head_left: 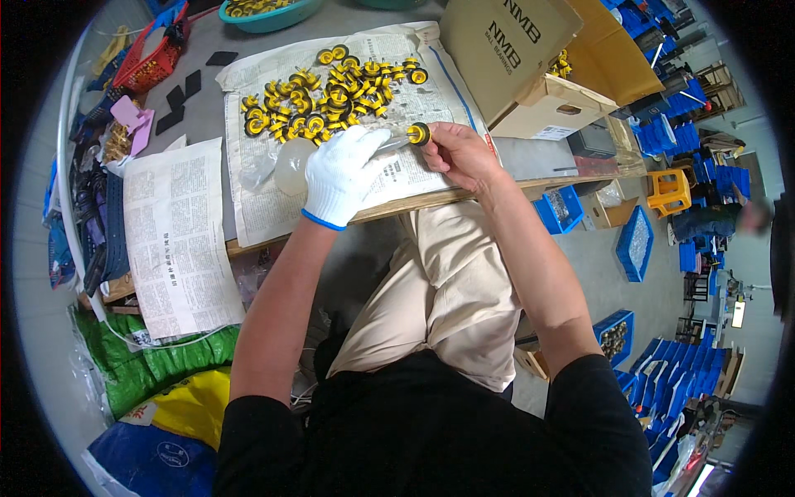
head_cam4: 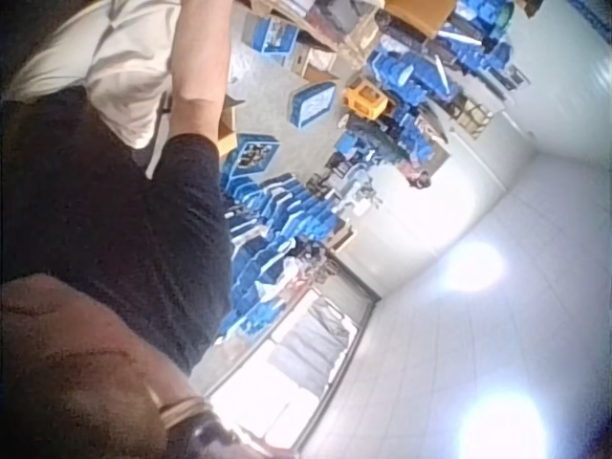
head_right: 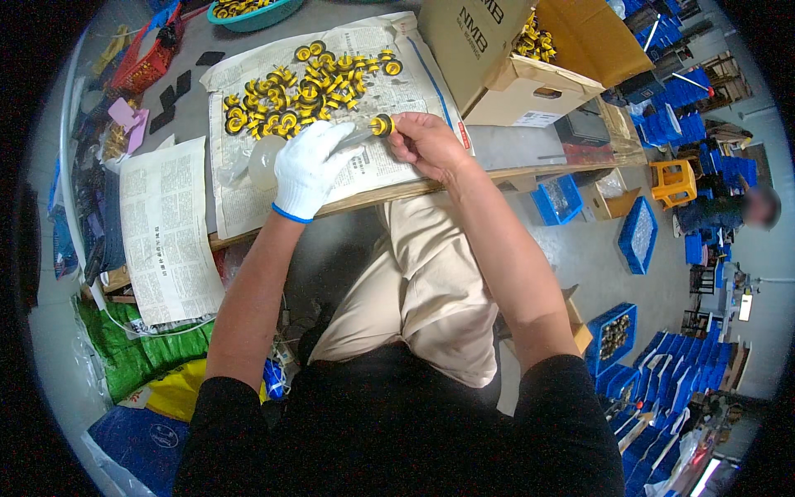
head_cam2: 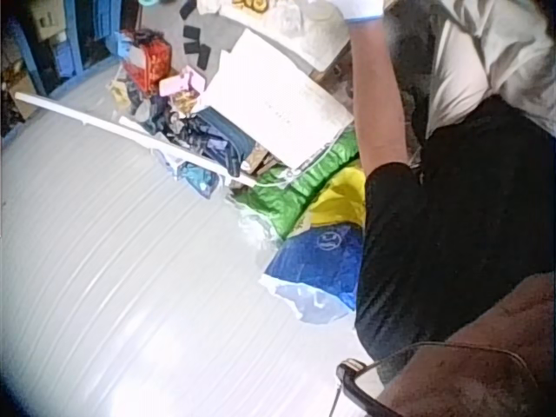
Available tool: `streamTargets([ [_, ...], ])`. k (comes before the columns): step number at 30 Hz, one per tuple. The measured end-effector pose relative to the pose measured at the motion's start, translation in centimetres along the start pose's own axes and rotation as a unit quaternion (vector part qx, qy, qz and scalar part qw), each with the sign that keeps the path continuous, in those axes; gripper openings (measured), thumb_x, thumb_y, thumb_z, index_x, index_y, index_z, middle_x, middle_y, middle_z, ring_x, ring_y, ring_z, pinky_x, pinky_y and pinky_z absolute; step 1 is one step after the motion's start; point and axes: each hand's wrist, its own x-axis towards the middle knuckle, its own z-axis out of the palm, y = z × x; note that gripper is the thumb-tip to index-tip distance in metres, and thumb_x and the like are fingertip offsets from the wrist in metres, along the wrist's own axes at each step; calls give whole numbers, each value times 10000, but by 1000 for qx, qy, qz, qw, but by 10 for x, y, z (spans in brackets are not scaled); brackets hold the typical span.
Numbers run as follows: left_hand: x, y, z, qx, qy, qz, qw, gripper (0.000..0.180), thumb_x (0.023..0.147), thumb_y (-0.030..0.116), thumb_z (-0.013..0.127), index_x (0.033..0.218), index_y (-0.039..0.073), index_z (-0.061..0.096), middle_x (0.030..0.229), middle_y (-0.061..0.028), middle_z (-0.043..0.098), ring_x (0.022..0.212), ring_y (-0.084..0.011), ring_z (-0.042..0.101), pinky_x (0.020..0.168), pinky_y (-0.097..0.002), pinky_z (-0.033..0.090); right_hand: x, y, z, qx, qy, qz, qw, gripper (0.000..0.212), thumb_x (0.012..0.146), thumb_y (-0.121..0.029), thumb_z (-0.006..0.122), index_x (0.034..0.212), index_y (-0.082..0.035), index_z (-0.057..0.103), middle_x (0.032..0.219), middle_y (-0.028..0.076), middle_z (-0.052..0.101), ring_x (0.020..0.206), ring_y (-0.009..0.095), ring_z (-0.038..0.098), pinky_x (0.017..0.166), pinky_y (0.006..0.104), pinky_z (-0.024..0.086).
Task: The person sorts small yellow and black mechanical parts by hand at a workbench, inspecting them one by one.
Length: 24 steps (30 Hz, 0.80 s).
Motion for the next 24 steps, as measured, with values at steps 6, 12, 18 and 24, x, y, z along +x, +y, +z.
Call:
streamTargets([
  [6, 0, 1, -2, 1, -5, -3, 1000, 340, 825, 325, 807, 1106, 139, 763, 952, -81, 696, 855, -289, 696, 723, -398, 556, 0, 2, -2, 1, -9, 15, 1000, 241, 1110, -210, 515, 975, -36, 613, 727, -4, 523, 558, 86, 415, 493, 237, 340],
  [12, -2, 0, -1, -3, -6, -5, 1000, 339, 824, 328, 808, 1101, 138, 761, 948, -78, 694, 849, -289, 694, 716, -401, 553, -1, 3, -1, 10, -15, 24, 1000, 239, 1114, -217, 505, 988, -43, 610, 723, -10, 514, 549, 81, 411, 474, 233, 328],
  [18, -3, -4, 0, -2, 2, -1, 1000, 345, 824, 330, 799, 1115, 150, 753, 957, -69, 683, 853, -284, 690, 719, -403, 557, 0, 1, 0, 0, -28, 26, 999, 264, 1119, -237, 486, 956, -55, 587, 719, -9, 504, 545, 81, 404, 472, 233, 324],
  [24, 3, 2, 1, 1, 29, -65, 997, 401, 833, 339, 810, 1175, 140, 741, 973, -89, 701, 862, -303, 695, 734, -402, 554, -5, -2, -2, 7, -50, 28, 998, 272, 1108, -233, 507, 908, -64, 581, 702, -7, 503, 545, 90, 405, 481, 247, 326],
])
